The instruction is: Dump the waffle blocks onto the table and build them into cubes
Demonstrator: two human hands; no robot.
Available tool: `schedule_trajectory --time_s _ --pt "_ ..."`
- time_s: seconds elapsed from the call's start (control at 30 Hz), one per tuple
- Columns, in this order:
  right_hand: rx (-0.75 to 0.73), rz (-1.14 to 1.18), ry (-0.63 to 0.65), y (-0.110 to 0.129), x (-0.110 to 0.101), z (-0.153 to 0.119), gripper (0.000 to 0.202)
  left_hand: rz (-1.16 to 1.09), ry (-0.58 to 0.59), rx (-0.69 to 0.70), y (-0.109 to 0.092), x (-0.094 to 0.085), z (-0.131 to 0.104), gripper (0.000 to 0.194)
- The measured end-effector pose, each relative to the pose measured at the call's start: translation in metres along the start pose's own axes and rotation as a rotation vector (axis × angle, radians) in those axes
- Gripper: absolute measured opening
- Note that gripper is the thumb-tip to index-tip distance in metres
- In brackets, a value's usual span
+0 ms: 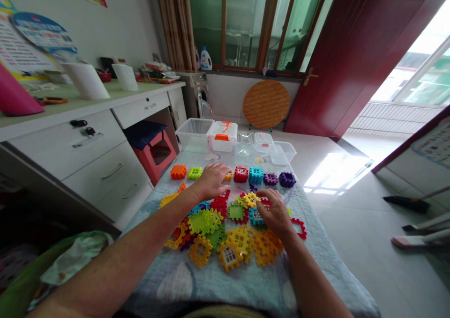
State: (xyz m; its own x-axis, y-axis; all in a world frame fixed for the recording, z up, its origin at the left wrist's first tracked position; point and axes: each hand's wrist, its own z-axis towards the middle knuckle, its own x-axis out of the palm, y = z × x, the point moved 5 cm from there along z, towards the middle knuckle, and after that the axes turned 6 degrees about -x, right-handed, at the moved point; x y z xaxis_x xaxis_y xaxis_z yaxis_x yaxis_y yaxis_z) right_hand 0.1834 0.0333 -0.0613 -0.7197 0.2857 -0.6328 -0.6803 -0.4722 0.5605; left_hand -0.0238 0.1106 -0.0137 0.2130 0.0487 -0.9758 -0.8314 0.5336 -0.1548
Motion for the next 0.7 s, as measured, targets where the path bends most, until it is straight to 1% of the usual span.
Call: schedule_trajectory --time_s 0.07,0.13,0.27,0.33,0.37,0.43,0.53,0.6,0.7 --pt "-0.055 -0.032 0.058 0.006 0.002 0.000 0.016 -0.023 0.019 -0.006 0.005 0.000 -0.019 0.036" --pt "-0.119 -0.066 0.140 0.014 0.007 -0.001 0.018 -0.054 0.023 -0.037 0.013 0.001 -0.037 0.031" --pt "-0.239 -0.100 0.325 0.030 0.021 -0.003 0.023 -0.127 -0.014 -0.154 0.039 0.003 -0.070 0.030" --pt "-0.267 -0.107 0.380 0.035 0.027 -0.003 0.026 -0.152 -0.026 -0.216 0.048 0.003 -0.086 0.030" --pt "-0.275 -0.110 0.396 0.035 0.030 -0.002 0.027 -0.161 -0.023 -0.234 0.050 0.003 -0.093 0.030" --pt "-0.282 -0.108 0.410 0.034 0.033 -0.002 0.028 -0.179 -0.004 -0.228 0.045 0.000 -0.106 0.032" --pt "-0.284 -0.095 0.405 0.030 0.036 -0.003 0.025 -0.213 0.031 -0.163 0.026 -0.005 -0.122 0.040" --pt "-0.282 -0.085 0.389 0.029 0.036 -0.004 0.021 -0.228 0.057 -0.138 0.016 -0.006 -0.129 0.049" --pt "-0.258 -0.062 0.343 0.031 0.033 -0.004 0.017 -0.235 0.085 -0.153 0.011 -0.003 -0.133 0.053"
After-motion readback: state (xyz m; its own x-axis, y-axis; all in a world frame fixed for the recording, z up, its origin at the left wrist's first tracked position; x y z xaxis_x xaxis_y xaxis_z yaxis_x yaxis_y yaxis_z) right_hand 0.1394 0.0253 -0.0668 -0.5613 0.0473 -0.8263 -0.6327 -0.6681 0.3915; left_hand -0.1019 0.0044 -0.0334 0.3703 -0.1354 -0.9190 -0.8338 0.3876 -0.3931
